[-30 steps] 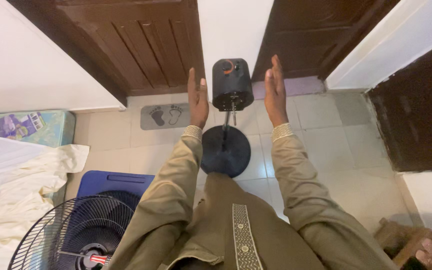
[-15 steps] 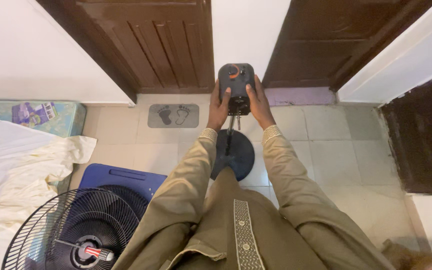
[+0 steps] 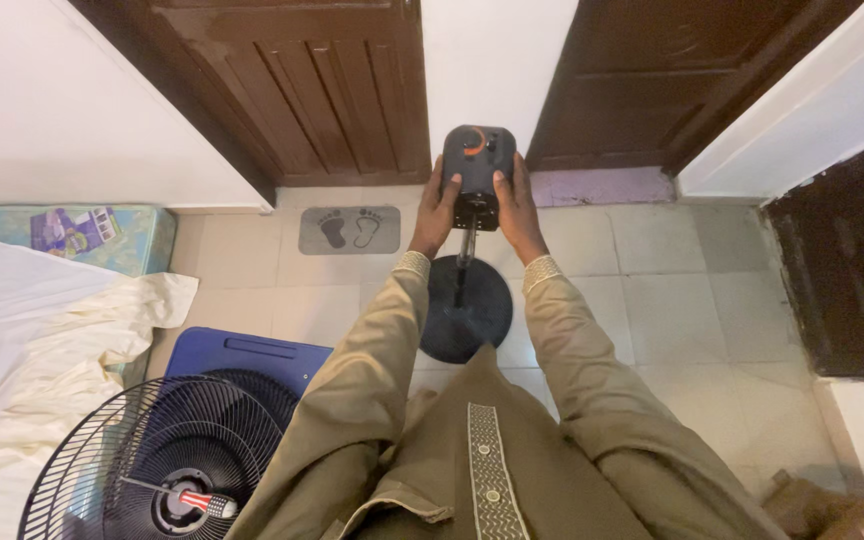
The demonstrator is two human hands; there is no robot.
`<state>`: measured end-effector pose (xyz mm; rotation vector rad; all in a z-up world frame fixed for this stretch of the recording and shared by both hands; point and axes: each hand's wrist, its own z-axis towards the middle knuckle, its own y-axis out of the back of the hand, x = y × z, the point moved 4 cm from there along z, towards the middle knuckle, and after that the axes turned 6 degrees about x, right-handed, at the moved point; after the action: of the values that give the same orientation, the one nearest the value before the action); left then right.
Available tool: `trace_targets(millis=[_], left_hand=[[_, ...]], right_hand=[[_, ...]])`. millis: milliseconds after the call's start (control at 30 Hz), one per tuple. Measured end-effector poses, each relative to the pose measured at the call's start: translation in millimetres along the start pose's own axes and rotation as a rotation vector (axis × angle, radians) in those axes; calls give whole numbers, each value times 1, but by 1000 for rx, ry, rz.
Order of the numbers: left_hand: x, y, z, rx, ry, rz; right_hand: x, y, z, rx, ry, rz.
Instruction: The person uses a screwdriver to loosen and remove screws from the front grill of a standing fan. They then detach the grill and set it aside, exposing the fan blades and motor housing.
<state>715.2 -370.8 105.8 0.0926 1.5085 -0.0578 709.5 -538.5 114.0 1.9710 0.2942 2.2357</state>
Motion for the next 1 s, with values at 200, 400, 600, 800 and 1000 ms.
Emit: trace_targets(millis=[200, 400, 600, 800, 1000], left_hand=[[-2, 3, -5, 15, 21, -3], [10, -1, -3, -6, -42, -13], [18, -2, 0, -33, -75, 73], [0, -4, -11, -72, -274, 344], [-21, -3, -18, -11, -221, 340]], right_hand=[[7, 1, -3, -17, -30, -58], [52, 20, 20, -89, 236, -493], [83, 16, 55, 64, 472, -620], [63, 2, 65, 257, 377, -506], [54, 6, 68, 39, 390, -476]])
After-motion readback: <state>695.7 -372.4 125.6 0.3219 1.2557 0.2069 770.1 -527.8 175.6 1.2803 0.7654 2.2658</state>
